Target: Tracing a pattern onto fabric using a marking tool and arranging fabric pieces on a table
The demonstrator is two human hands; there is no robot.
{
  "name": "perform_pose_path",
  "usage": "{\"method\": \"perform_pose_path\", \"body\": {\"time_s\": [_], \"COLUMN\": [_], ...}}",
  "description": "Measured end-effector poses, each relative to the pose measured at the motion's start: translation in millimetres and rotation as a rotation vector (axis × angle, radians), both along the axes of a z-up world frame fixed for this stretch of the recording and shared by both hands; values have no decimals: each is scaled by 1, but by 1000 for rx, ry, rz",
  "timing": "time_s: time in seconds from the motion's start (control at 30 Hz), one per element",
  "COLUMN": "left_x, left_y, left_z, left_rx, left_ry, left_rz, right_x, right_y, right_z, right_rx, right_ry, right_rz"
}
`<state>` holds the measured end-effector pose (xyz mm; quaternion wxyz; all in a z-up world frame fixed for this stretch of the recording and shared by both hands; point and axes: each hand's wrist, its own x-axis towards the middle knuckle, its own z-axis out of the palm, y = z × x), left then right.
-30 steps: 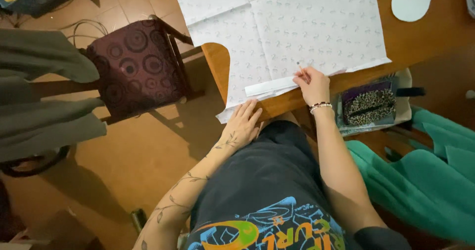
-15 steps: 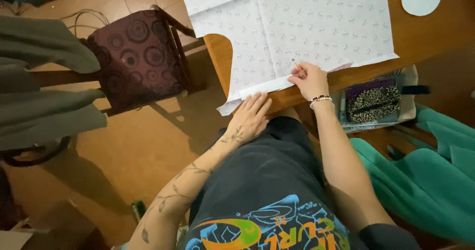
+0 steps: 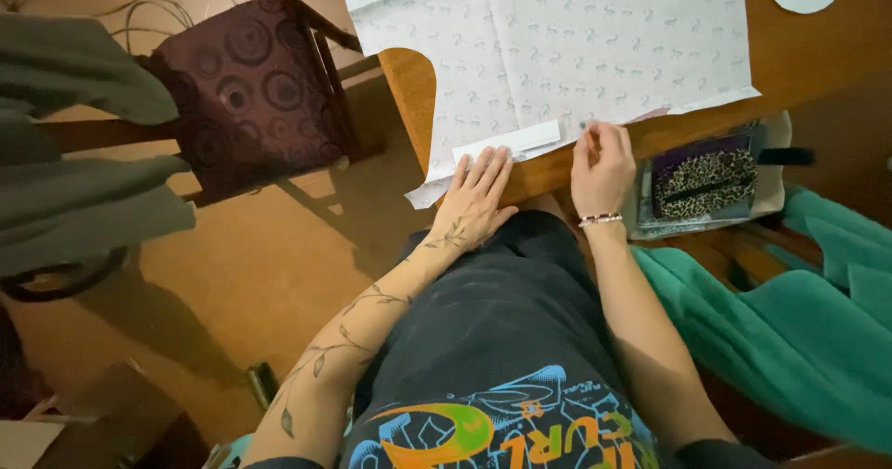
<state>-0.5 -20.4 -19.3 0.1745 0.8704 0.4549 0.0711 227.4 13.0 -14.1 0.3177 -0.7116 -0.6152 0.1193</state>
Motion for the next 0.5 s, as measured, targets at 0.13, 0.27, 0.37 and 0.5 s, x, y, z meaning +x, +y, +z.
{"method": "perform_pose_path", "body": {"time_s": [0.13,0.27,0.37,0.5], "left_x": [-3,2,6,7], "left_y": [-1,3,5,4], "left_z": [-5,2,4,0], "left_rx": [34,30,37,35], "left_ry": [24,51,67,31], "left_rz": [-9,-27,-31,-33], "right_x": [-16,-45,-48,-46], "right_y": [-20,-34,-39,-40], "right_z": [-1,11,-2,2], "right_rx": [23,14,-74,-114], "right_ry": [-162,-326,-338,-354], "right_rz": [137,225,200,184]}}
